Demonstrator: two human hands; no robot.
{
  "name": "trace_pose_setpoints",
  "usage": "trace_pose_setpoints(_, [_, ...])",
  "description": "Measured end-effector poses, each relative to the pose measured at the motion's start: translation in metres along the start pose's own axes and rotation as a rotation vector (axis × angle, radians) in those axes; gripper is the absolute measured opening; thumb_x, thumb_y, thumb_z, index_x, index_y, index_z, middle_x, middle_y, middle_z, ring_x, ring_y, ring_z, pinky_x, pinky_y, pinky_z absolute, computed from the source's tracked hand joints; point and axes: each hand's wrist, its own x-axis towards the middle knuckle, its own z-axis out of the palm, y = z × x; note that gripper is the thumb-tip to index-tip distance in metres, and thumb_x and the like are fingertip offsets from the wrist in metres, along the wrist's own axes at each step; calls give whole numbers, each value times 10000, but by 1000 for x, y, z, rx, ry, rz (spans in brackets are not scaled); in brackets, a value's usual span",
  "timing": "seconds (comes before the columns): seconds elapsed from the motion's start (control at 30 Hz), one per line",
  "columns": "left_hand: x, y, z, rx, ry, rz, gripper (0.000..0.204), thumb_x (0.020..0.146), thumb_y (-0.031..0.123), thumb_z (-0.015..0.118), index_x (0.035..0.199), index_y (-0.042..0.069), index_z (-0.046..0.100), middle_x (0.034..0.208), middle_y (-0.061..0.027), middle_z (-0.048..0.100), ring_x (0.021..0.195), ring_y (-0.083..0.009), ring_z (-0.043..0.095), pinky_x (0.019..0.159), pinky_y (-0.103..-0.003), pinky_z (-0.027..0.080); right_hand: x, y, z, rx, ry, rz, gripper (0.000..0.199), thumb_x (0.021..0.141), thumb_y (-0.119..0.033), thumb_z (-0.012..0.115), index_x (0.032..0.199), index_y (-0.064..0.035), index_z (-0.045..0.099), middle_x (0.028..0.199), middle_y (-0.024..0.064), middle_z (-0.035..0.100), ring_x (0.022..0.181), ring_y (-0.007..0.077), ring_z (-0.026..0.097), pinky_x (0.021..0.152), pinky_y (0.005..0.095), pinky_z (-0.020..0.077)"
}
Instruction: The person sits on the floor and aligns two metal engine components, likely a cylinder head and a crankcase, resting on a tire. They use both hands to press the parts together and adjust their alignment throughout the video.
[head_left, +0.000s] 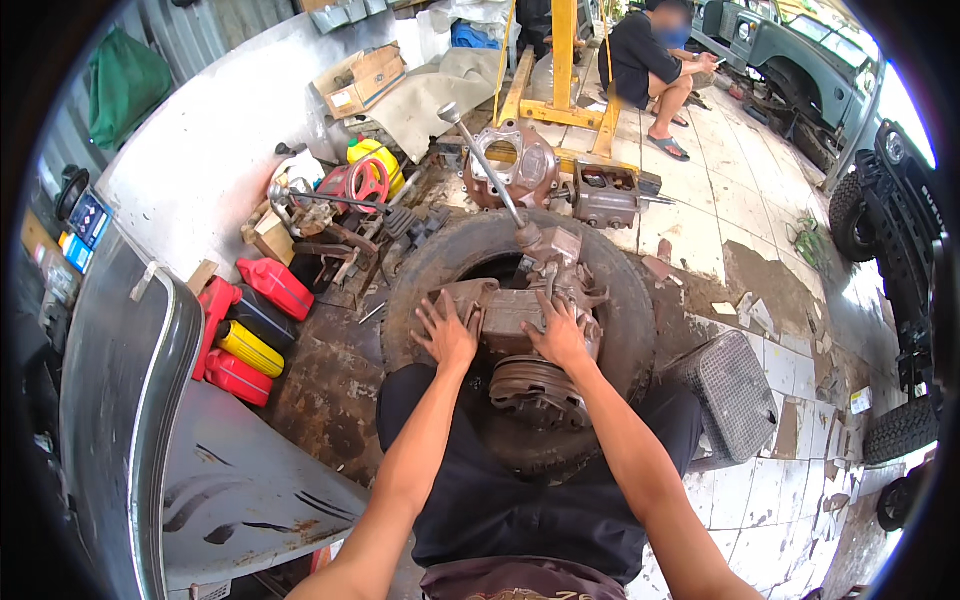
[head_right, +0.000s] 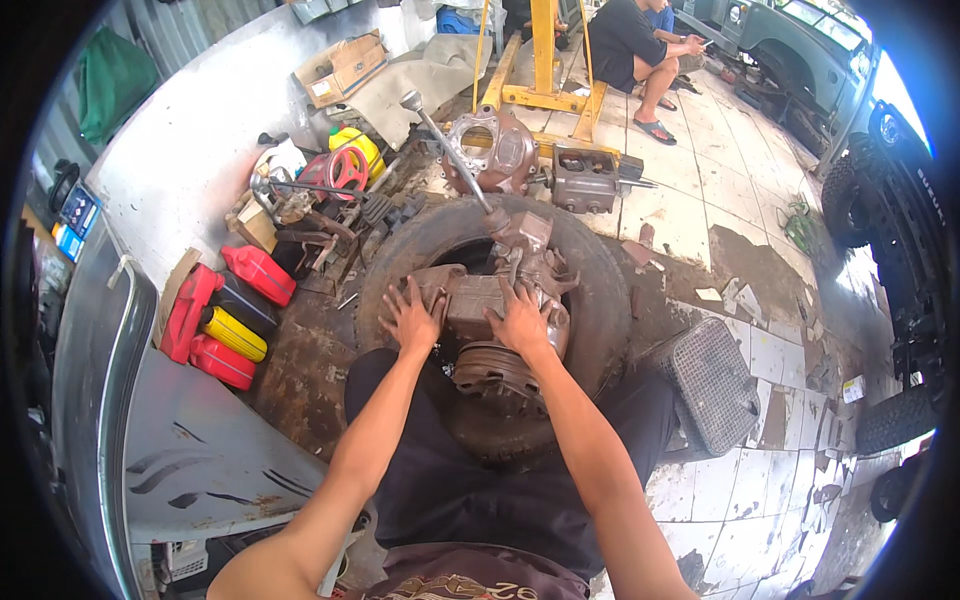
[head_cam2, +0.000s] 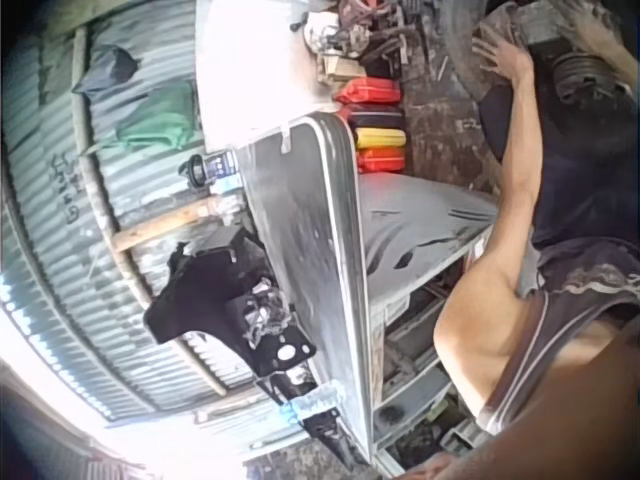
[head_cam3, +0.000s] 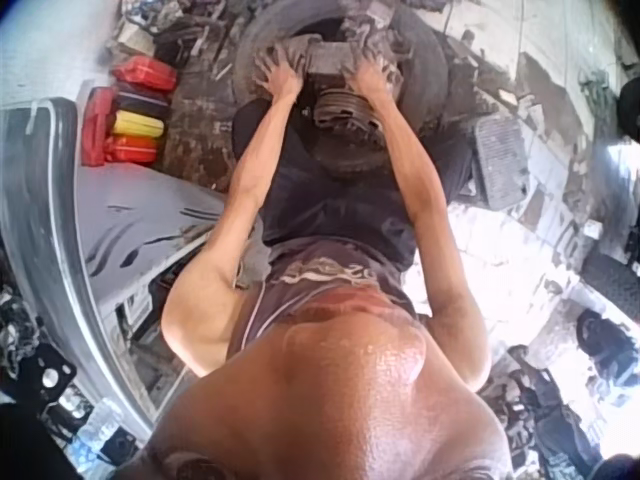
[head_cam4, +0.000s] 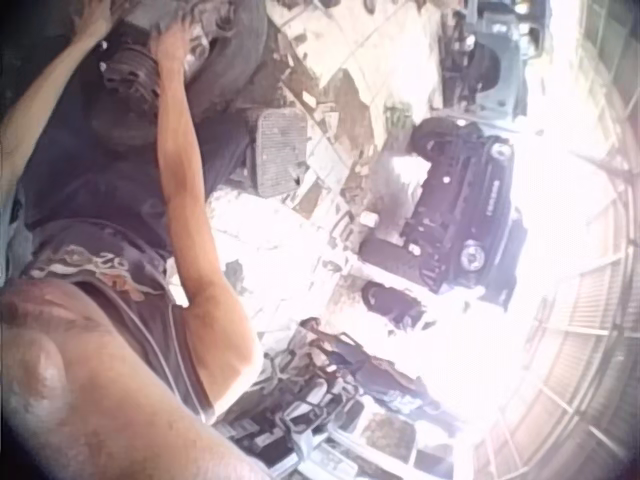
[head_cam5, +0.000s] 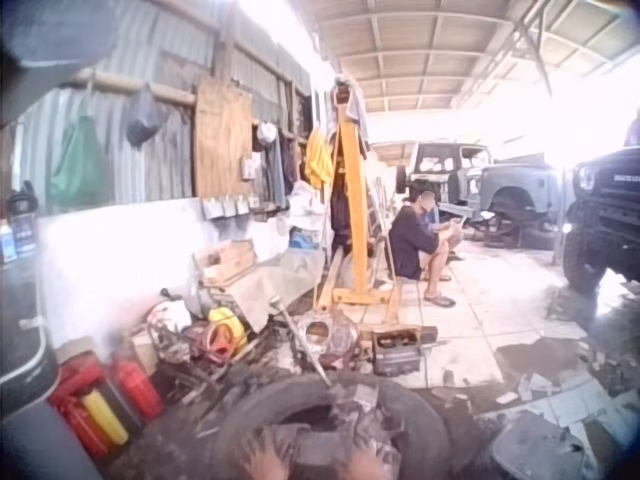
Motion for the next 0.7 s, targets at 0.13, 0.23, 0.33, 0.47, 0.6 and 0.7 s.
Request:
trace_pose_setpoints(0.13, [-1,3,-13,58,-38,3,968,874,697,579,1613,205,192,1645,-268,124,1529,-455,65,1157,-706,67,0,2,-6,-41,10,17,774,881,-455,695,1523,-141,397,1502,211,440,1458,408,311,1129,708,223])
trace_pose_setpoints(0.23, [24,6,-7,38,67,64,949,884,667,589,1613,208,192,1643,-267,139,1526,-458,79,1157,-706,73,1,-1,2,-22,8,13,776,882,-450,690,1531,-153,385,1510,185,439,1466,385,308,1114,757,195])
trace_pose_setpoints(0.33, [18,6,9,4,18,11,922,901,638,585,1613,200,196,1644,-261,145,1525,-458,87,1157,-705,69,1,-1,2,1,2,4,779,877,-450,695,1530,-155,389,1518,186,430,1466,389,306,1113,759,195])
trace_pose_setpoints(0.47, [9,10,-4,30,-81,-23,945,899,649,581,1620,203,162,1658,-247,95,1534,-442,51,1155,-711,54,0,6,-4,-29,-12,35,785,871,-457,700,1529,-158,394,1522,186,425,1465,392,305,1113,757,197])
trace_pose_setpoints(0.6, [25,10,-1,21,-63,-39,1026,849,702,610,1623,215,146,1667,-234,56,1539,-432,21,1159,-705,33,2,5,5,29,34,-25,786,870,-466,700,1528,-159,398,1511,188,435,1464,393,304,1117,748,206])
trace_pose_setpoints(0.7, [23,11,9,-21,-61,-80,1045,829,711,628,1621,231,145,1665,-236,61,1538,-434,17,1162,-706,42,2,1,-1,-21,-4,14,774,878,-462,695,1526,-160,400,1509,190,438,1465,390,302,1115,743,219])
